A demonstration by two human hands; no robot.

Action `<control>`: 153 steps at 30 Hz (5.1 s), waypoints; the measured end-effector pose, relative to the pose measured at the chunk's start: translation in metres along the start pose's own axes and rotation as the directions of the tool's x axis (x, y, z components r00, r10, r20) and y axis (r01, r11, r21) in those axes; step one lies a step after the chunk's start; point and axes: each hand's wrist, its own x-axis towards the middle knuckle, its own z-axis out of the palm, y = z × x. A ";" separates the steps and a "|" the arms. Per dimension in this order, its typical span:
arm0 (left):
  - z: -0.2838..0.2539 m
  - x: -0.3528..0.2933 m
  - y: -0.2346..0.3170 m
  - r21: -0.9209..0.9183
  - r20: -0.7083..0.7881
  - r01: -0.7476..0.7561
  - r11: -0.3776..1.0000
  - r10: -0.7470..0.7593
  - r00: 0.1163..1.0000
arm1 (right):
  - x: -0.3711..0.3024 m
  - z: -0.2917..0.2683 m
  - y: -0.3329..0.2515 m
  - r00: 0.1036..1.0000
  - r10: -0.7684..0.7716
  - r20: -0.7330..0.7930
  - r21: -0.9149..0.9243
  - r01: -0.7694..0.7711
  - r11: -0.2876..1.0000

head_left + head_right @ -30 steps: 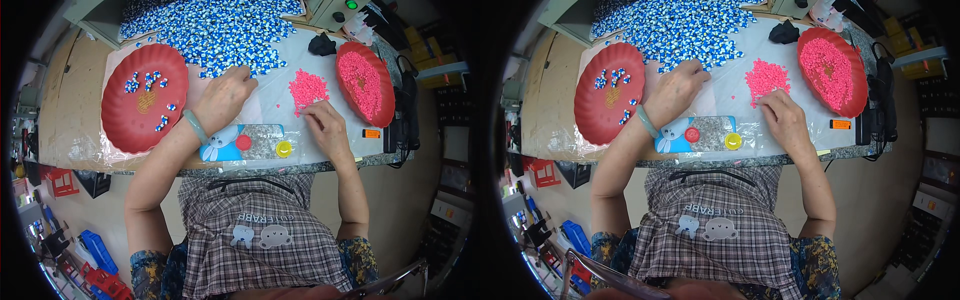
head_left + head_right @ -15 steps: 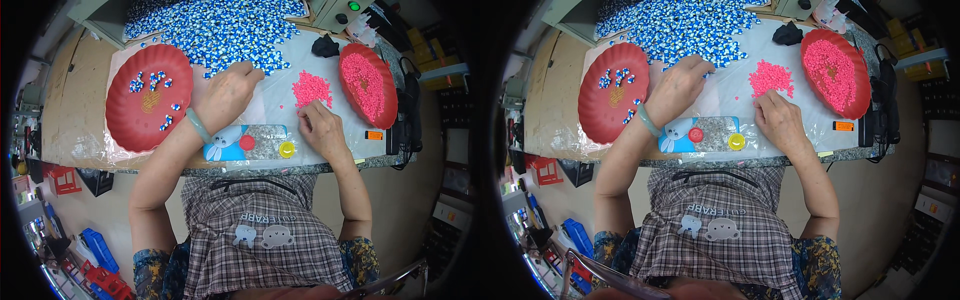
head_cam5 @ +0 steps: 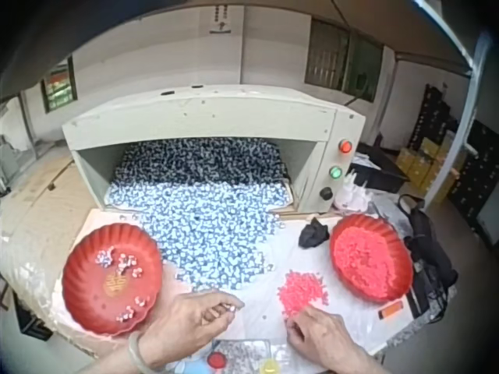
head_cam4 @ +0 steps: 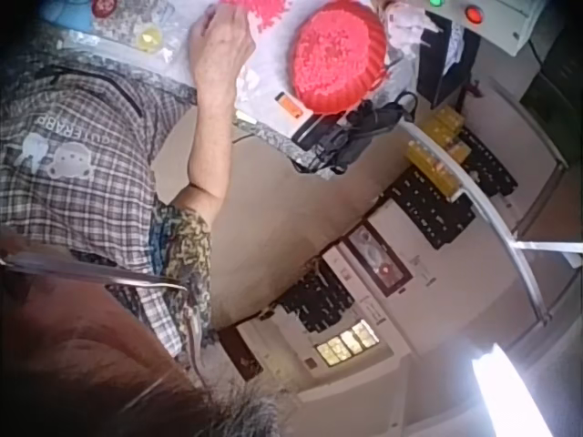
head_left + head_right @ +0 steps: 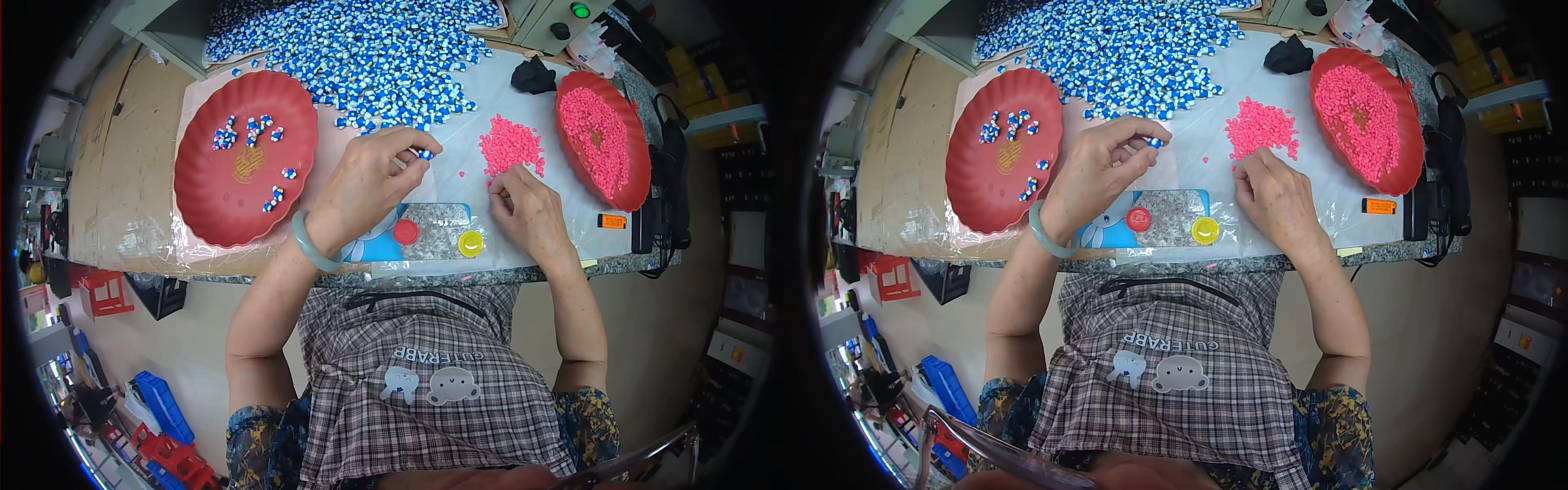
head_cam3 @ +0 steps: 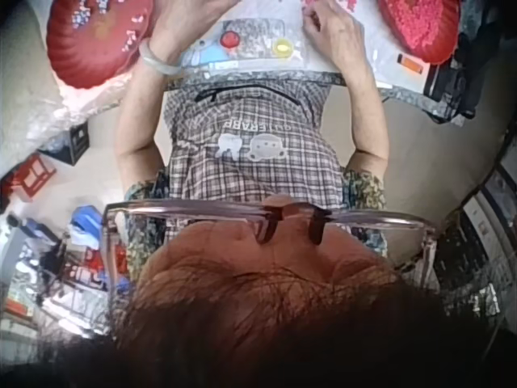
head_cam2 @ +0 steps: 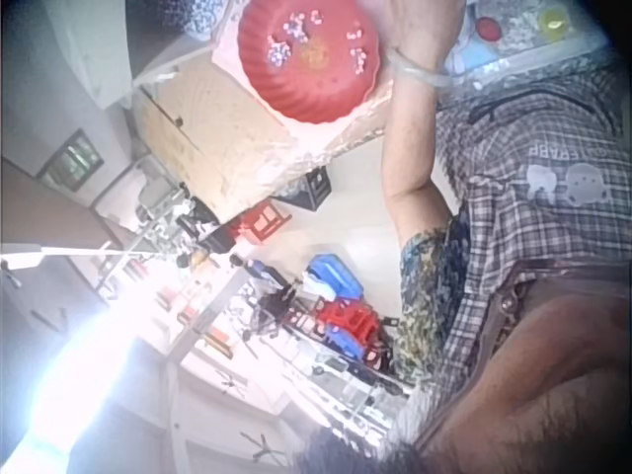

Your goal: Assembling small blue and pink plastic components at a factory workbench.

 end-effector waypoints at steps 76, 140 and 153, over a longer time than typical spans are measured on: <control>0.002 -0.014 0.017 -0.165 0.166 0.141 0.976 -0.114 0.980 | -0.006 -0.034 0.032 0.990 -0.009 -0.142 0.072 0.020 0.997; 0.006 -0.015 0.028 -0.163 0.096 0.030 0.986 -0.014 0.995 | -0.009 -0.035 0.040 0.999 0.023 -0.030 0.152 -0.018 0.988; 0.005 -0.016 0.026 -0.171 0.098 0.054 0.984 -0.038 0.994 | -0.011 -0.041 0.038 0.988 -0.092 0.127 0.099 0.079 0.992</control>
